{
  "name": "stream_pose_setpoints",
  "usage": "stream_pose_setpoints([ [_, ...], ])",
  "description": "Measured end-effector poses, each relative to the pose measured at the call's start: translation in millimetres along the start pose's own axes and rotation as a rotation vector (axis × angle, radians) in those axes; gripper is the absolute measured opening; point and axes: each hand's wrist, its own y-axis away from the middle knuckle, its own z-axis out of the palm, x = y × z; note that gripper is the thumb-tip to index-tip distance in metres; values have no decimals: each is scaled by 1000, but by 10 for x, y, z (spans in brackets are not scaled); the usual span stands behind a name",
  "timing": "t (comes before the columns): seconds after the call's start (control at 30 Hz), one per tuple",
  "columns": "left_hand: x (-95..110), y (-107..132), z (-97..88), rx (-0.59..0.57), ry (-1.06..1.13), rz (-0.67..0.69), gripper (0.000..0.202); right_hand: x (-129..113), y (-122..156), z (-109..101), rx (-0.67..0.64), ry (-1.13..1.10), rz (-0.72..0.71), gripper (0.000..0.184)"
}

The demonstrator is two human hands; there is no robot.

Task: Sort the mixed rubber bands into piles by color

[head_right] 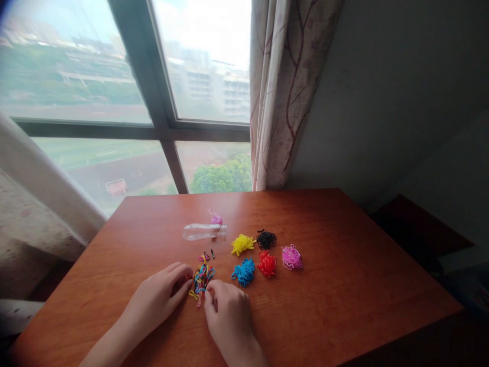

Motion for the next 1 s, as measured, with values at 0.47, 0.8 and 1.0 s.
stream_pose_setpoints([
  [0.47,-38,2,38,-9,10,-27,14,203,27,-205,228,39,-26,18],
  [0.8,-16,0,25,-20,-14,-33,13,473,-6,-420,334,209,72,27],
  [1.0,-12,14,5,-16,5,-19,14,413,14,-399,305,161,56,26],
])
